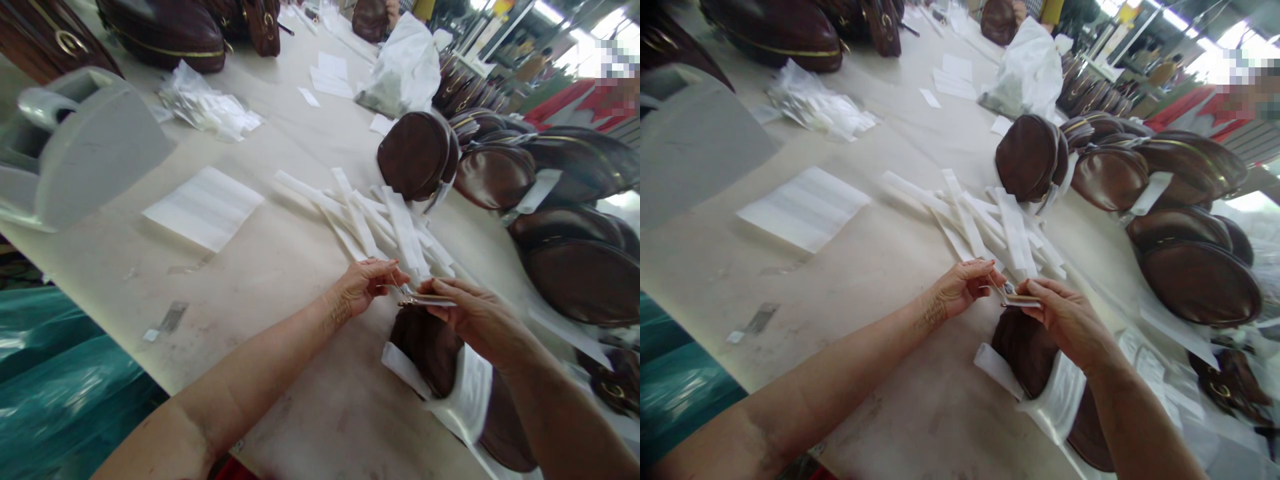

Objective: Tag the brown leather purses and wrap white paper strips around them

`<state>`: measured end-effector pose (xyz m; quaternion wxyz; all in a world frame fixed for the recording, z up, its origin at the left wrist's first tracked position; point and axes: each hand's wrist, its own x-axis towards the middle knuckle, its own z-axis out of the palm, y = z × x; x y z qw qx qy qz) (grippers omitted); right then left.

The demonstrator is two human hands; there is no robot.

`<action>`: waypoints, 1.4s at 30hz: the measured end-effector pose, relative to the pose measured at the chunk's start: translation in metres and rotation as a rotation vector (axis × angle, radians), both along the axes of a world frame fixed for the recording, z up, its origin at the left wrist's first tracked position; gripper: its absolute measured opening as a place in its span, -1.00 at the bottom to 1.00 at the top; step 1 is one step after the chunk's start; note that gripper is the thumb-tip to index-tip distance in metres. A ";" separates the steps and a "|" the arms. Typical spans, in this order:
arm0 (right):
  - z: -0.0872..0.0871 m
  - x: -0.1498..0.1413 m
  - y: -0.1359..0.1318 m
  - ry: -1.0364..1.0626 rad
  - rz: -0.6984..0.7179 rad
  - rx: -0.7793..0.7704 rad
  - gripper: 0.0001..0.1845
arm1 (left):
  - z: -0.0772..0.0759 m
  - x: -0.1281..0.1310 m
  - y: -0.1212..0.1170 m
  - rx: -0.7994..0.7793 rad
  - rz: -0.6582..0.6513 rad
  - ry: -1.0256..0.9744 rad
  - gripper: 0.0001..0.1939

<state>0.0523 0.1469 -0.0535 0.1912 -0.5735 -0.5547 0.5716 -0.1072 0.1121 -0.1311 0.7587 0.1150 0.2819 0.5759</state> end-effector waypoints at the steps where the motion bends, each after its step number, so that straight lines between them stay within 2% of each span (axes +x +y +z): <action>1: -0.002 0.002 0.001 0.039 0.005 -0.016 -0.72 | 0.000 0.000 0.000 -0.010 0.005 0.004 -0.73; 5: -0.006 0.006 0.000 0.145 0.027 -0.039 -0.73 | -0.001 -0.001 0.002 -0.066 0.037 0.017 -0.78; 10: -0.006 0.003 -0.007 0.208 -0.035 -0.030 -0.73 | -0.002 0.001 0.004 -0.083 0.059 -0.016 -0.79; 15: -0.011 -0.003 -0.014 0.137 -0.220 0.084 -0.70 | -0.002 0.001 0.003 -0.014 0.052 -0.069 -0.78; 18: -0.013 -0.007 -0.016 0.031 -0.239 0.178 -0.66 | -0.002 0.000 0.002 0.022 0.040 -0.127 -0.83; 20: -0.014 -0.009 -0.018 -0.030 -0.223 0.259 -0.65 | -0.001 0.000 0.002 0.032 0.046 -0.137 -0.89; 26: -0.017 -0.008 -0.020 -0.143 -0.051 0.392 -0.65 | 0.003 0.002 -0.001 0.096 0.049 -0.068 -0.62; 31: -0.017 -0.011 -0.018 -0.243 0.064 0.426 -0.64 | -0.003 0.007 0.000 0.182 0.111 0.089 -0.52; 36: -0.020 -0.019 -0.015 -0.364 0.188 0.507 -0.65 | -0.003 0.006 0.001 0.210 0.180 0.230 -0.50; 40: -0.017 -0.028 -0.015 -0.494 0.176 0.622 -0.59 | 0.000 0.004 0.000 0.230 0.185 0.238 -0.56; 42: -0.013 -0.029 -0.013 -0.450 0.170 0.568 -0.50 | 0.000 0.003 0.000 0.261 0.180 0.249 -0.63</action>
